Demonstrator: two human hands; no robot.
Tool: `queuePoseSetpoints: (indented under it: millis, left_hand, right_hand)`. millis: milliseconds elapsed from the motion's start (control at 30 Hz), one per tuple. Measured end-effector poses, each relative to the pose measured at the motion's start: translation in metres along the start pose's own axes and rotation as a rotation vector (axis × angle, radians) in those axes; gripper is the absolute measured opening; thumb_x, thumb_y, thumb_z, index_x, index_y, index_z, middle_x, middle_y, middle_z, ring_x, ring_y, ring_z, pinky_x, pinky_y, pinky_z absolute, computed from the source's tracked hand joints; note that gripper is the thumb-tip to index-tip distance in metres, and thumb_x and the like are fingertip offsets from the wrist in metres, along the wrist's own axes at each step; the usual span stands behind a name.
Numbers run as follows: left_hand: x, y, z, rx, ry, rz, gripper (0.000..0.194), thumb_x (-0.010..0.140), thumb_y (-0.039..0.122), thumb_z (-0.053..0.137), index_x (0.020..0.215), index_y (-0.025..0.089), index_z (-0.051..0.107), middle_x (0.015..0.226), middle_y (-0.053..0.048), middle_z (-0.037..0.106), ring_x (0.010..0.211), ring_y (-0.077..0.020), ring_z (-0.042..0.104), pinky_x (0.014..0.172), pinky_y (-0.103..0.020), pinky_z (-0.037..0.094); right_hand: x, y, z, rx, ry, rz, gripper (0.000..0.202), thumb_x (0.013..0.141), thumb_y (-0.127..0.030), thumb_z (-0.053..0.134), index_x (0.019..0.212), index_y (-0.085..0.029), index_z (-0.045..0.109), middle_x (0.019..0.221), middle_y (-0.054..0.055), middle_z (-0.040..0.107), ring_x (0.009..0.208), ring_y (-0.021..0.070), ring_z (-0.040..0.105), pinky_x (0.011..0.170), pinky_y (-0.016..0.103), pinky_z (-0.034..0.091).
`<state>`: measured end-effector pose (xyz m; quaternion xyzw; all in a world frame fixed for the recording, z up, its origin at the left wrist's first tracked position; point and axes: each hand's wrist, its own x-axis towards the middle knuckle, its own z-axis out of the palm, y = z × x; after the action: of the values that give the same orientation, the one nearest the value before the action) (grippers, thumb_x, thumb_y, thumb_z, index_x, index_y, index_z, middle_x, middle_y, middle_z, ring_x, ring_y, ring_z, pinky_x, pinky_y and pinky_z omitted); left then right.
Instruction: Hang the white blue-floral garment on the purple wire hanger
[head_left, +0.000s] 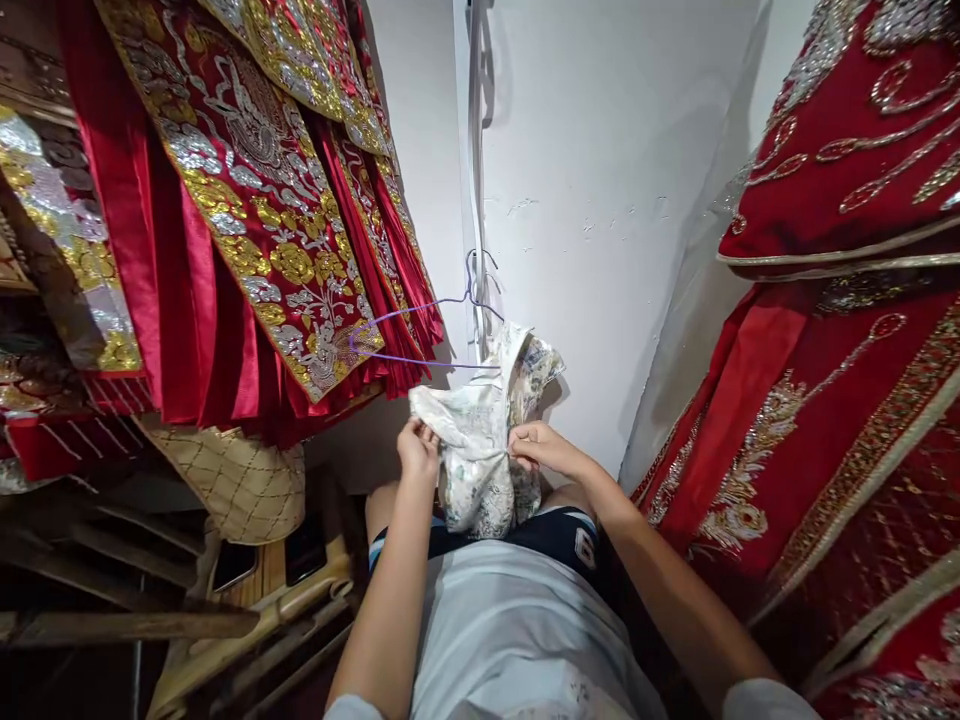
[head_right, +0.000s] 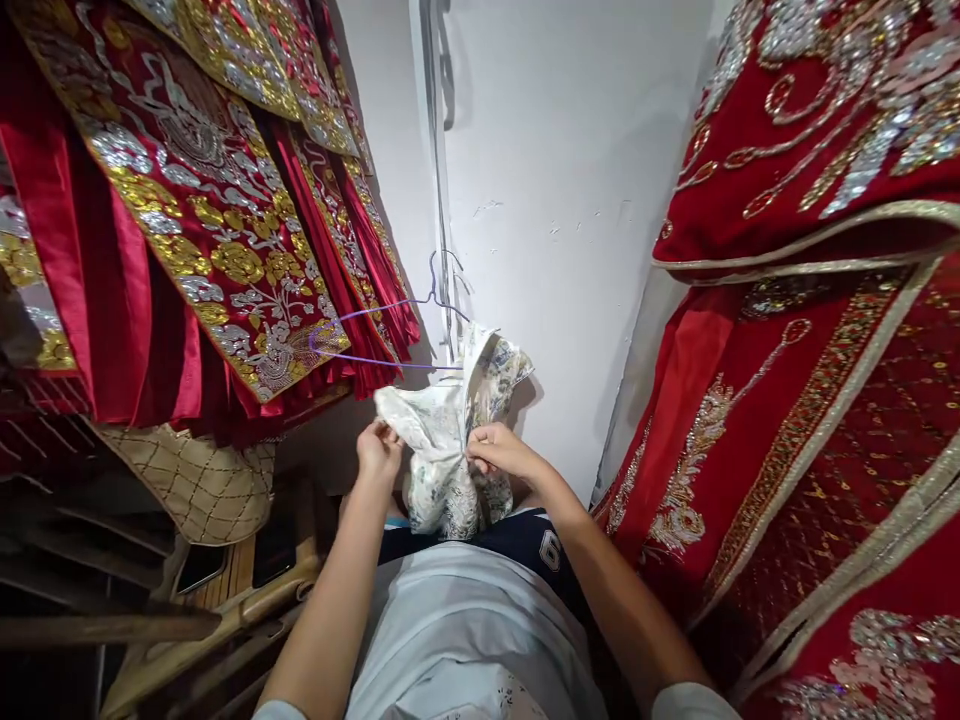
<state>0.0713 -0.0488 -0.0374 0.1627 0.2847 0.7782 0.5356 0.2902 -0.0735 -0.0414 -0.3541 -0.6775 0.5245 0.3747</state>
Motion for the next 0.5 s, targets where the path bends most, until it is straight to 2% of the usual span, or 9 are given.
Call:
queuePoseSetpoints:
  millis: [67, 133, 233, 333, 433, 500]
  left_hand:
    - [-0.016, -0.016, 0.012, 0.075, -0.101, -0.017, 0.016, 0.082, 0.012, 0.050, 0.066, 0.017, 0.050, 0.066, 0.001, 0.054, 0.061, -0.0097, 0.054, 0.064, -0.022, 0.044]
    - [-0.033, -0.023, 0.028, 0.136, -0.232, -0.027, 0.010, 0.078, 0.014, 0.056, 0.069, 0.017, 0.055, 0.070, 0.001, 0.057, 0.065, -0.0105, 0.056, 0.067, -0.022, 0.045]
    - [-0.056, -0.024, 0.053, 0.355, -0.564, 0.052, 0.008, 0.080, 0.024, 0.062, 0.077, 0.017, 0.061, 0.077, -0.001, 0.060, 0.072, -0.0142, 0.057, 0.074, -0.026, 0.046]
    - [-0.068, -0.016, 0.072, 0.653, -0.910, 0.265, 0.017, 0.087, 0.034, 0.061, 0.084, 0.018, 0.064, 0.086, -0.004, 0.061, 0.084, -0.0185, 0.057, 0.082, -0.030, 0.046]
    - [-0.067, -0.005, 0.086, 0.891, -1.031, 0.460, 0.020, 0.092, 0.036, 0.058, 0.092, 0.019, 0.068, 0.097, -0.007, 0.060, 0.098, -0.0221, 0.056, 0.093, -0.033, 0.043]
    - [-0.060, 0.001, 0.093, 0.994, -1.060, 0.509, 0.021, 0.093, 0.038, 0.058, 0.095, 0.020, 0.068, 0.101, -0.007, 0.058, 0.103, -0.0231, 0.054, 0.098, -0.035, 0.040]
  right_hand:
    - [-0.002, -0.002, -0.005, -0.027, -0.016, 0.011, 0.017, 0.072, -0.030, 0.068, 0.064, -0.016, 0.065, 0.048, -0.002, 0.060, 0.042, 0.0091, 0.049, 0.042, 0.019, 0.035]
    - [0.000, -0.004, -0.003, -0.013, 0.031, -0.037, 0.024, 0.077, -0.040, 0.071, 0.073, -0.016, 0.068, 0.063, 0.001, 0.067, 0.056, 0.0117, 0.057, 0.051, 0.020, 0.044]
    - [0.007, -0.008, 0.005, 0.171, 0.121, -0.130, 0.043, 0.083, -0.063, 0.062, 0.088, -0.021, 0.070, 0.086, 0.004, 0.071, 0.085, 0.0180, 0.065, 0.073, 0.026, 0.053]
    - [0.009, -0.019, 0.011, 0.425, 0.162, -0.157, 0.060, 0.083, -0.077, 0.049, 0.100, -0.023, 0.068, 0.090, 0.007, 0.071, 0.099, 0.0241, 0.066, 0.081, 0.033, 0.055]
    - [0.004, -0.033, 0.006, 0.567, 0.125, -0.119, 0.067, 0.079, -0.082, 0.048, 0.100, -0.021, 0.066, 0.087, 0.009, 0.070, 0.099, 0.0280, 0.066, 0.076, 0.035, 0.055]
    - [-0.001, -0.042, 0.001, 0.611, 0.070, -0.069, 0.061, 0.074, -0.076, 0.061, 0.097, -0.019, 0.065, 0.085, 0.008, 0.069, 0.095, 0.0284, 0.067, 0.073, 0.035, 0.054]
